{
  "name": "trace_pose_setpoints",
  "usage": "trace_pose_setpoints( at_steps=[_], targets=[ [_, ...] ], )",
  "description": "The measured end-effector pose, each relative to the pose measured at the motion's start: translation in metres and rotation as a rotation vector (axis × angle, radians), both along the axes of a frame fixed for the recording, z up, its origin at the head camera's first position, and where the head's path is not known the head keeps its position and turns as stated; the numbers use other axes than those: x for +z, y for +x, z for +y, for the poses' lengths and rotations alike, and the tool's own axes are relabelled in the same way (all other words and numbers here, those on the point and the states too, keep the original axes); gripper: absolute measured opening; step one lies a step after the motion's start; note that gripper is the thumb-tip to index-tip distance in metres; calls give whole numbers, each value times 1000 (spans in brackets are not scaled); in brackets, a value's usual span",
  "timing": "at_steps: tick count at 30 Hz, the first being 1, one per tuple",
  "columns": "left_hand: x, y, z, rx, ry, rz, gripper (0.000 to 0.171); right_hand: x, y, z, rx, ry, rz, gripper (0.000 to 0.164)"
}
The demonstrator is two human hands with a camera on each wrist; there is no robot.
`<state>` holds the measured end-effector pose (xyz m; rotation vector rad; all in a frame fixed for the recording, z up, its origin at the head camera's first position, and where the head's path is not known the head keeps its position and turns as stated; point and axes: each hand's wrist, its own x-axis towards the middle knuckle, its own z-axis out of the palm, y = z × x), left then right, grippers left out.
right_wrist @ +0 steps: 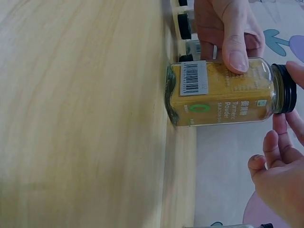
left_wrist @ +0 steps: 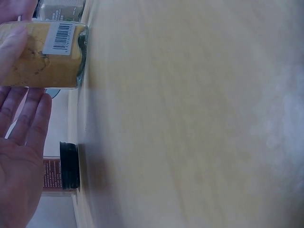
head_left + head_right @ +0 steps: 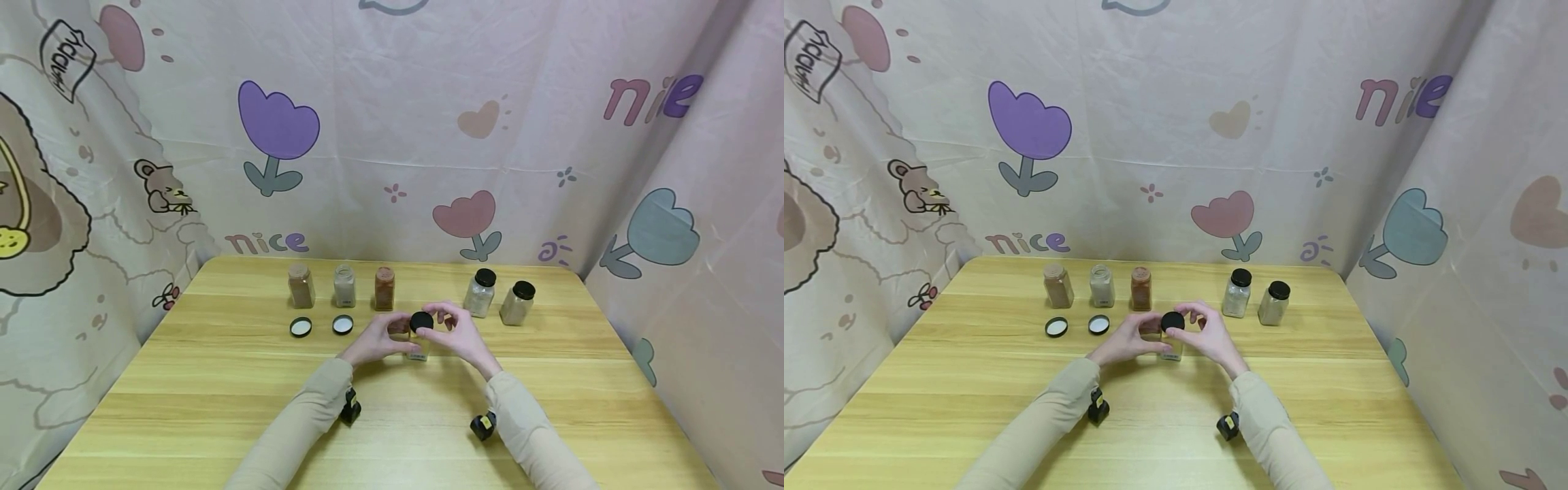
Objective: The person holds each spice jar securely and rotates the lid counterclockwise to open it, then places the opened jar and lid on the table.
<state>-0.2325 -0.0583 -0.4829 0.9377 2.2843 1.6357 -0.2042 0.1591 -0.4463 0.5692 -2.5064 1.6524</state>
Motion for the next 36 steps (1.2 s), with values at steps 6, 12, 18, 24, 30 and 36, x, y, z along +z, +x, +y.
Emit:
trace_pose_setpoints(
  at_steps=[6,12,18,24,30,36],
  targets=[
    [0,1,0,-4,-1,6,55,1,0,0,32,-6,3,40],
    [0,0,-1,-1,-1,-2,55,-1,0,1,9,-5,24,41],
    [0,0,0,2,-8,-5,55,-2,0,1,-4,-10,15,38],
    [1,1,0,-11,12,-26,53,2,0,0,9,-11,-1,38],
    [2,2,0,-5,8,-34,54,6,0,0,25,36,-1,41],
    [2,0,0,-1,0,-40,54,31,19,-6,18,25,5,41]
  ],
)
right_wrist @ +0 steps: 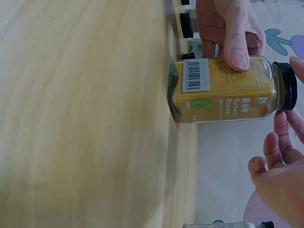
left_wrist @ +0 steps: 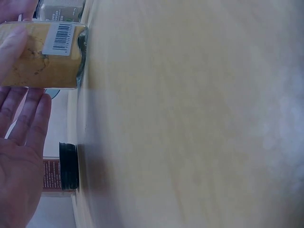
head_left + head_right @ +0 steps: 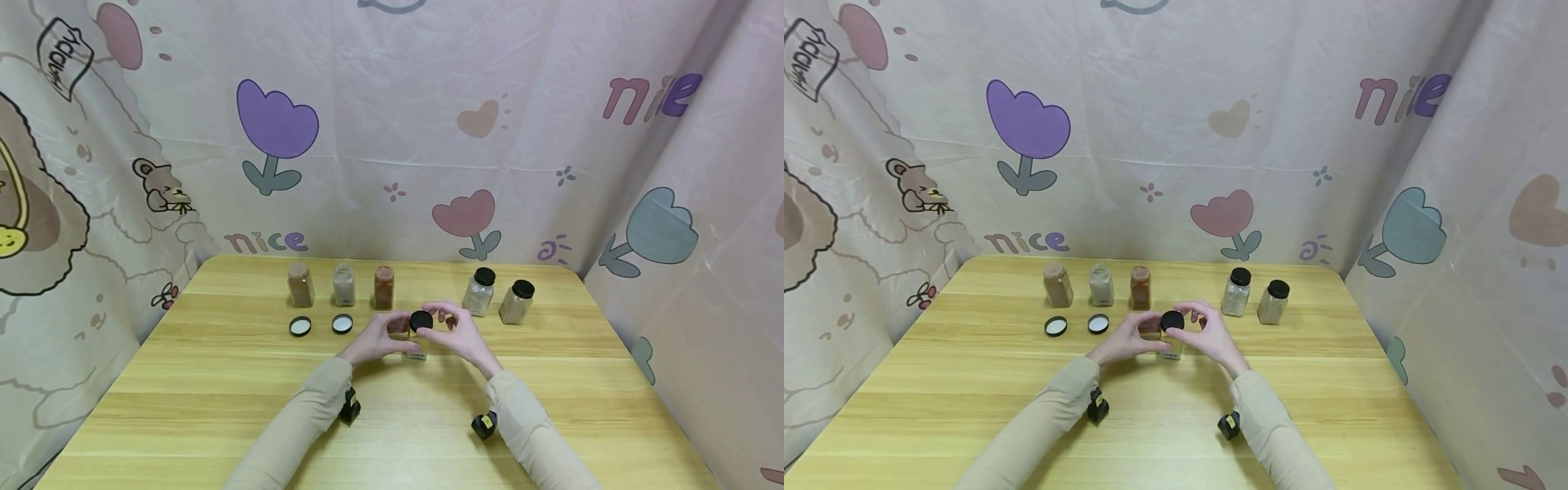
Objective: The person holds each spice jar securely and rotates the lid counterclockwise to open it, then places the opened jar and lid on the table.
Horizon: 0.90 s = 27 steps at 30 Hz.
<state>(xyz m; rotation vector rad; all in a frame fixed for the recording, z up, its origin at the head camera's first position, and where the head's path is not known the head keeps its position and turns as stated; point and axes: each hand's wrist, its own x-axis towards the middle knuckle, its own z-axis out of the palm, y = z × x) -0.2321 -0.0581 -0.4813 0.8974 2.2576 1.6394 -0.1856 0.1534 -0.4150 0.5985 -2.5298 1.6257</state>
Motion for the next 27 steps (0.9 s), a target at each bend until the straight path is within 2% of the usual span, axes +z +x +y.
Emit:
trace_pose_setpoints(
  at_steps=[10,18,27],
  targets=[
    [1,2,1,13,9,2,54,4,1,-1,15,-6,-22,39],
    [0,2,2,16,5,8,54,-25,-17,6,-10,14,-13,45],
    [-1,1,0,3,-2,11,54,-28,-16,5,-14,-44,0,39]
  ],
)
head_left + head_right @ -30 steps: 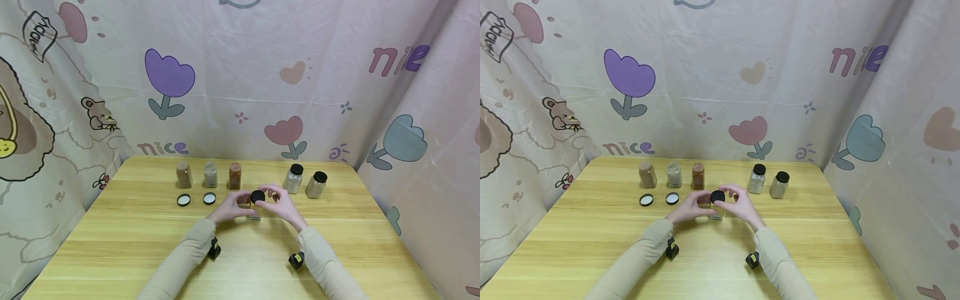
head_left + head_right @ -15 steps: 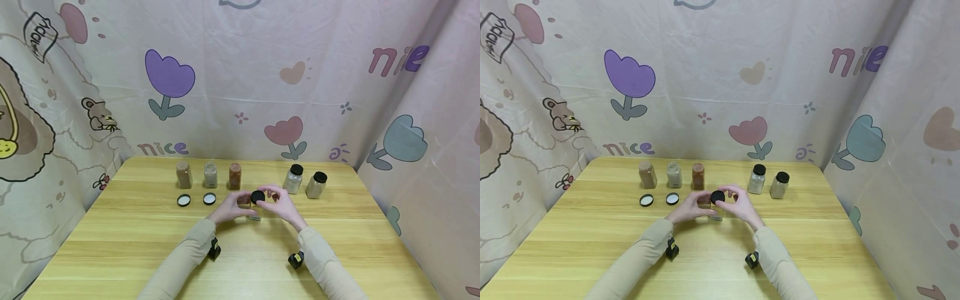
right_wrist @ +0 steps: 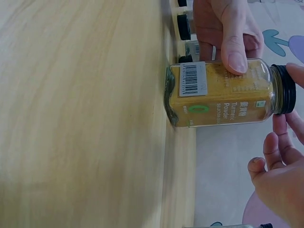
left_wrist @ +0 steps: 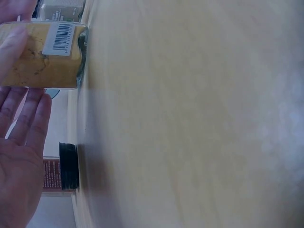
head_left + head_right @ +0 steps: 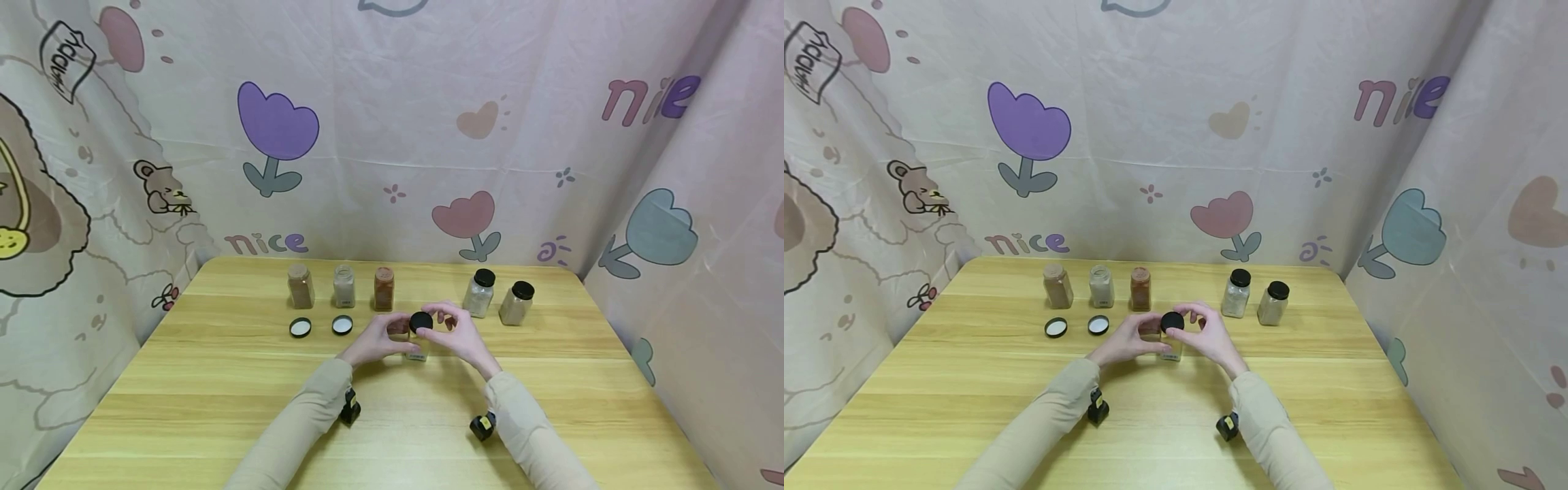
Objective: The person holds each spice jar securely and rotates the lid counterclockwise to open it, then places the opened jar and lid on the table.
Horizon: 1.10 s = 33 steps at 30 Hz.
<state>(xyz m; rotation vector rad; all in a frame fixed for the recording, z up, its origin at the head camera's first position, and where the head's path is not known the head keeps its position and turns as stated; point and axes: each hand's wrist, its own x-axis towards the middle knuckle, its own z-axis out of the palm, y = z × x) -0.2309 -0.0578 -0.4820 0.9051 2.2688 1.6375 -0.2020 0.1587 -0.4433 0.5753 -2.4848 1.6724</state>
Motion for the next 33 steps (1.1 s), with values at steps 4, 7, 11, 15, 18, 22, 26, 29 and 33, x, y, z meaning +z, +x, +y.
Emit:
trace_pose_setpoints(
  at_steps=[4,7,11,15,18,22,26,29,33],
  targets=[
    [-1,0,0,-7,8,6,54,0,-1,-1,18,5,24,39],
    [0,0,0,-6,10,6,54,-1,-1,0,21,9,37,41],
    [0,0,0,-5,14,-1,54,-1,-1,0,5,8,28,43],
    [-1,0,0,-4,11,-1,54,-2,0,0,-10,13,17,42],
    [-1,-1,0,-4,7,2,54,-2,-1,0,-23,30,14,42],
    [-1,-1,0,-7,9,6,54,6,2,-3,-23,45,2,41],
    [-1,0,0,-11,8,6,55,25,13,-7,3,35,-5,39],
    [-1,-1,0,-11,8,10,54,33,19,-9,16,21,10,38],
    [-1,-1,0,-10,7,12,54,33,20,-9,0,14,16,39]
  ],
)
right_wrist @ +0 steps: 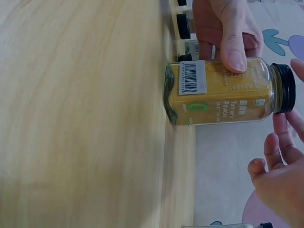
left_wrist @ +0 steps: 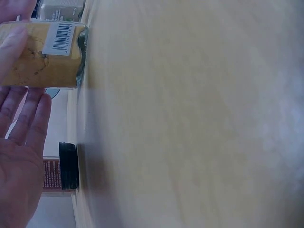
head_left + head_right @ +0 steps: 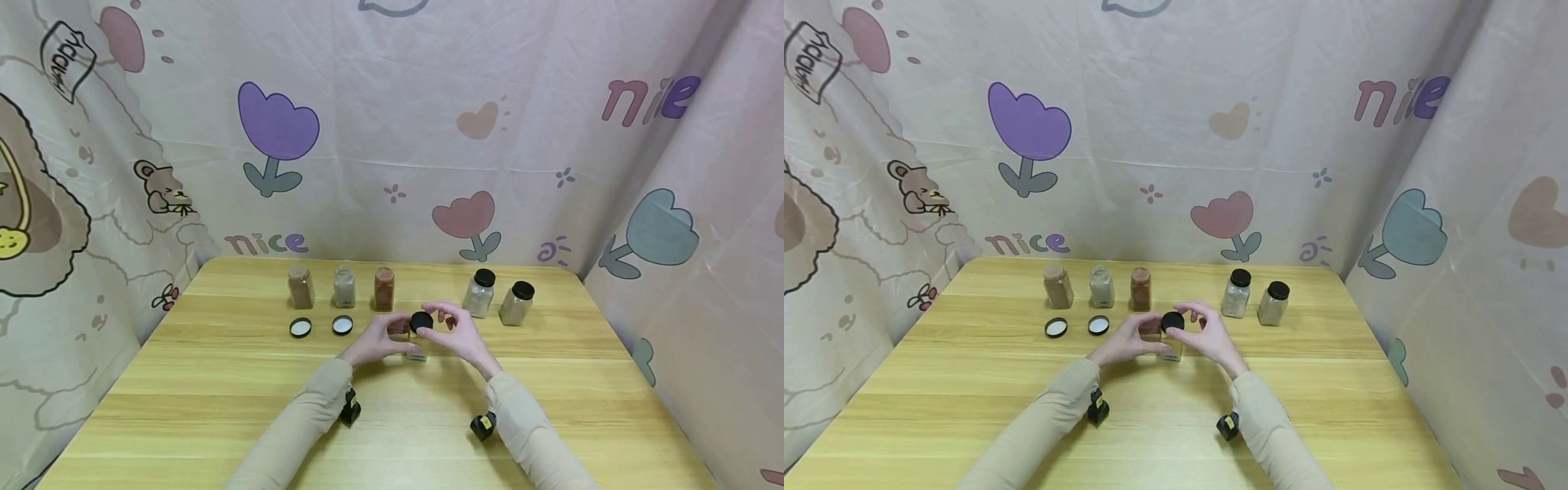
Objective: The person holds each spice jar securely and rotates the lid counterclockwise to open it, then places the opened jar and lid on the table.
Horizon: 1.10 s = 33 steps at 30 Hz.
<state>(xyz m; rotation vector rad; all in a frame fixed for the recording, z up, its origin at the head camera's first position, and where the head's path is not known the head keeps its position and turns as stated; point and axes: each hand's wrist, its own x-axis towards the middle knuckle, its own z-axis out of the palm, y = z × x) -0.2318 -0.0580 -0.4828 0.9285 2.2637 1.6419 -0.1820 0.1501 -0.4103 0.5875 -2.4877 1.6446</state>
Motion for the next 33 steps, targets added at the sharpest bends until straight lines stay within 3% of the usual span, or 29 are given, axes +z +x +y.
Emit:
trace_pose_setpoints(
  at_steps=[13,20,33],
  targets=[
    [-1,0,0,-3,3,-7,53,0,-1,-1,-33,7,-51,39],
    [1,1,0,4,-8,-2,54,-3,-3,-1,-3,4,-8,37],
    [1,0,0,13,-18,-21,54,1,-1,2,-27,27,-39,38]
  ],
)
